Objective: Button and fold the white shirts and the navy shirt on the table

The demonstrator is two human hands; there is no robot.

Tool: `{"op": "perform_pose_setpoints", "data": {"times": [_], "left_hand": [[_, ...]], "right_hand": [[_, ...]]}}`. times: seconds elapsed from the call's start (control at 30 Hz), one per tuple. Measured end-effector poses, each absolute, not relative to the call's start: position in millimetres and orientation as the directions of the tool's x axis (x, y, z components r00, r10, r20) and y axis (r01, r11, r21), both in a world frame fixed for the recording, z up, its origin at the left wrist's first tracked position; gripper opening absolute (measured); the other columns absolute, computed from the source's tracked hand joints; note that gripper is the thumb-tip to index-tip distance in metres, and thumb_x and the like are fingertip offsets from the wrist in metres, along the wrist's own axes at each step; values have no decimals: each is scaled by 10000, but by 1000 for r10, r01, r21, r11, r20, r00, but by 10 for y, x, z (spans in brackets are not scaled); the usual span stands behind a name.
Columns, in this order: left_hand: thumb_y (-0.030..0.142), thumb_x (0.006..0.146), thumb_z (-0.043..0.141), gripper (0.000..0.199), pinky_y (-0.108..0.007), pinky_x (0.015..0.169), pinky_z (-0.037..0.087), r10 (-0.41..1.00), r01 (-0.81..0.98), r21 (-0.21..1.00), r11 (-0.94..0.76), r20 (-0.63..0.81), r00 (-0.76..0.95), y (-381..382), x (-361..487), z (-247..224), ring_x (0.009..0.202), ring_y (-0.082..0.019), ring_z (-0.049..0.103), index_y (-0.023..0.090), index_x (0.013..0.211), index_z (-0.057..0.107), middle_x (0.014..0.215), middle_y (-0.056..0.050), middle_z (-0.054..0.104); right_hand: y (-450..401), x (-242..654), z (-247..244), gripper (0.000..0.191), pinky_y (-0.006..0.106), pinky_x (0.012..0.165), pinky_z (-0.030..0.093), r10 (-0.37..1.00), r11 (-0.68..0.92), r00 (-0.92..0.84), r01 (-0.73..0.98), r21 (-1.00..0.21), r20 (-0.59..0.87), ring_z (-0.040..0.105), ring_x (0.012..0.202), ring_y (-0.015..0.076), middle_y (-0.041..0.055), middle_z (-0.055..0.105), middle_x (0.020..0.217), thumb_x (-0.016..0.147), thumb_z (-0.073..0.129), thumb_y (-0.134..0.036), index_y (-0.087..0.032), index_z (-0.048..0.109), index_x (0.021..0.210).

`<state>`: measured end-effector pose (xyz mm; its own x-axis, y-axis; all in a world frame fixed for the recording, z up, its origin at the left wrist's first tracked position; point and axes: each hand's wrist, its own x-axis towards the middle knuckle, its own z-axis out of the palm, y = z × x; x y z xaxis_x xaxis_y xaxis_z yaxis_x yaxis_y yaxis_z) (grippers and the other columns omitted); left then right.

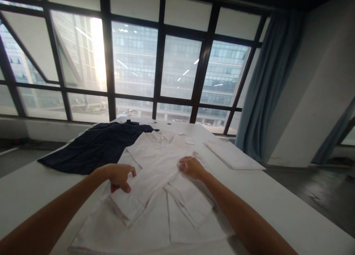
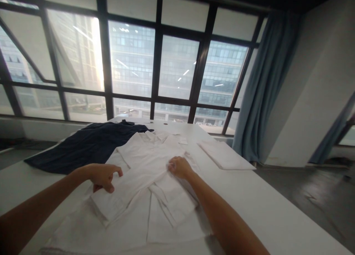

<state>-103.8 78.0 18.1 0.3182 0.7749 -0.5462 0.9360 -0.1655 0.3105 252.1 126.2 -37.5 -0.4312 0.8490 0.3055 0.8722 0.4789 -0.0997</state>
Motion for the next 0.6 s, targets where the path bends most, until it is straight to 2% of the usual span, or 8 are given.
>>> {"op": "perform_pose_setpoints", "data": {"times": [0.1,0.2,0.27,0.33,0.4,0.47,0.53,0.6], "left_hand": [[405,683,692,854,-303,553,526,787,941,283,-186,-530,315,804,-1058,176,636,-233,673,113,1406,342,768,-63,698],[474,764,637,711,-360,803,529,876,900,233,-368,-237,420,838,-997,108,913,-266,678,139,1361,444,1036,-127,697],[521,830,569,627,-387,1007,425,835,814,203,-544,34,549,844,-887,5,1184,-280,558,179,1348,481,1281,-138,600],[568,883,484,623,-422,1132,266,726,704,178,-687,140,673,827,-747,-133,1376,-278,350,228,1403,434,1475,-108,427],[608,916,388,643,-481,1169,133,649,631,174,-756,75,757,797,-625,-268,1448,-278,179,274,1463,347,1564,-70,268],[627,935,299,654,-530,1164,57,614,607,184,-773,-26,789,764,-558,-363,1464,-281,85,301,1501,256,1591,-51,166],[626,947,244,659,-551,1155,24,603,603,193,-774,-68,795,733,-548,-401,1466,-283,38,305,1520,191,1599,-49,108],[643,937,250,691,-560,1151,24,583,587,204,-783,-85,808,710,-567,-385,1464,-296,24,298,1528,156,1600,-57,80]], "right_hand": [[1343,2662,-416,330,303,964,396,908,365,-330,925,-100,258,587,1101,220,81,667,1178,887,515,-350,-189,694,1113],[1410,2763,-444,351,314,1014,361,916,338,-310,939,-69,256,545,1170,216,73,616,1272,901,501,-361,-202,671,1163],[1460,2823,-467,391,350,1081,295,917,288,-269,957,-21,295,463,1268,223,80,526,1384,897,506,-328,-209,618,1252],[1511,2895,-500,458,423,1128,213,934,186,-185,982,25,307,320,1376,244,75,380,1499,905,490,-308,-226,531,1354],[1555,2979,-540,494,478,1128,196,966,88,-93,996,32,240,214,1425,257,54,248,1560,937,434,-339,-249,444,1423],[1588,3065,-566,512,485,1110,240,992,31,-31,1000,-1,121,217,1425,254,41,198,1576,975,342,-410,-264,371,1464],[1615,3142,-548,538,483,1083,291,999,7,-6,999,-34,34,275,1403,259,42,219,1571,985,272,-482,-281,337,1480],[1647,3198,-465,549,468,1051,337,999,34,-35,999,-32,-16,362,1355,276,67,314,1534,966,317,-522,-283,387,1455]]}}
